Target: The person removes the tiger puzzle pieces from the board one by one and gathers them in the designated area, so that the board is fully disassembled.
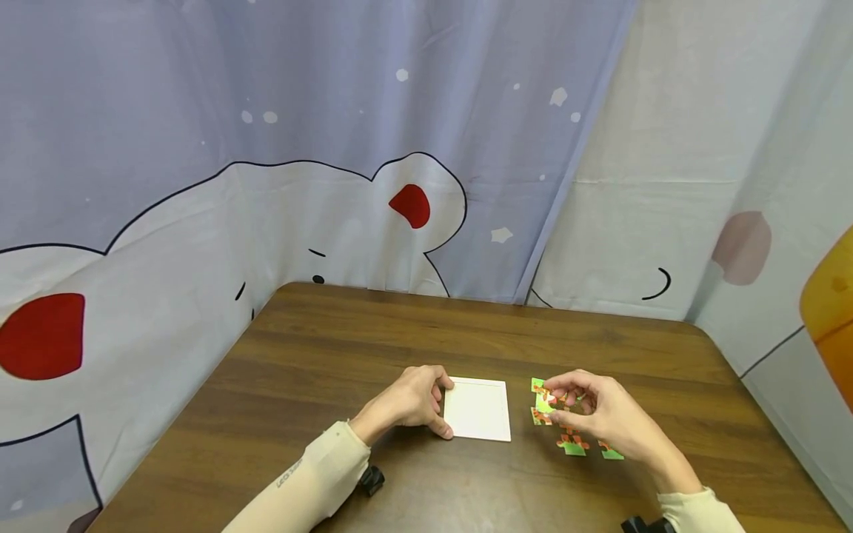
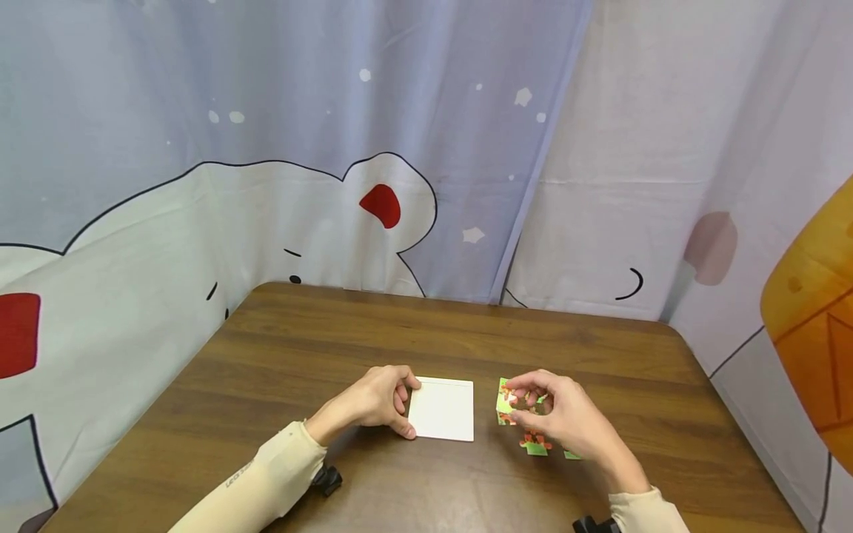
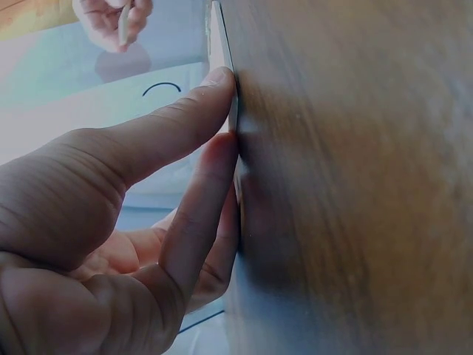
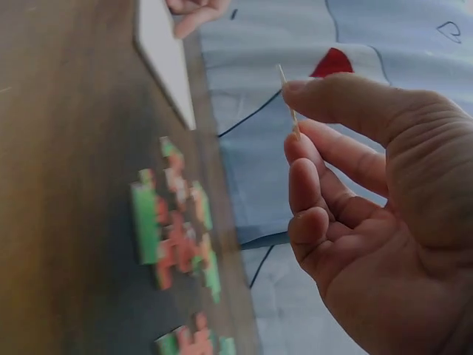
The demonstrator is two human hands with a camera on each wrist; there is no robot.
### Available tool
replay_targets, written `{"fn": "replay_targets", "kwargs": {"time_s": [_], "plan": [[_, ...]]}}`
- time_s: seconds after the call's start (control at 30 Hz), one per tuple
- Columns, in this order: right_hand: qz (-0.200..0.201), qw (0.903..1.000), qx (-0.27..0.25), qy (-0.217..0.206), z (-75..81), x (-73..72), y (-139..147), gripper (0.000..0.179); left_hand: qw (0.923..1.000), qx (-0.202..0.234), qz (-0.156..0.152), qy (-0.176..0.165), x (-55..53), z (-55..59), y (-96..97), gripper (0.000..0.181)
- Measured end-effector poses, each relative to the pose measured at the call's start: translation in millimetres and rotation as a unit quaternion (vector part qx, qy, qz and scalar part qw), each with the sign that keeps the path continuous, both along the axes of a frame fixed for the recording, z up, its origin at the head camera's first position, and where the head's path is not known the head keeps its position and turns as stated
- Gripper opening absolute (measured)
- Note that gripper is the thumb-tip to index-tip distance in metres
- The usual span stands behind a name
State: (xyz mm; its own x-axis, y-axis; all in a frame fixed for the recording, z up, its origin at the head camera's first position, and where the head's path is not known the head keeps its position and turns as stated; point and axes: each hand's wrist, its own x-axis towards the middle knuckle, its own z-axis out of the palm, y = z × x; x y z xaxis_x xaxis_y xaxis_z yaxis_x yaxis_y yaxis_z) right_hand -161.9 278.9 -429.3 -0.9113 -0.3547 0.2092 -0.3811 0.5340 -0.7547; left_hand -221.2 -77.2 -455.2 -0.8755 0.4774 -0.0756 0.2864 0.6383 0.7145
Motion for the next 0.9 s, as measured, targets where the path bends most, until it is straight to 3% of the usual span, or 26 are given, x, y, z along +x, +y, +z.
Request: {"fn": "replay_targets", "kwargs": {"time_s": [0.17,0.37,0.9], "plan": [[0.052,0.9984,-0.009,-0.019,-17.0,4.9,2,0.037,1.0000,0.001,-0.001,0.000,-0.4,-0.1,-0.1,0.073],[0.081,0.9955,0.000,-0.050,-30.5,6.3,5,0.037,1.0000,0.002,-0.004,0.000,-0.3,0.1,0.4,0.074],[0.059,0.9962,0.061,-0.022,-35.3,9.2,1,0.039,1.0000,-0.002,-0.001,0.001,-0.5,0.2,0.6,0.075]]}}
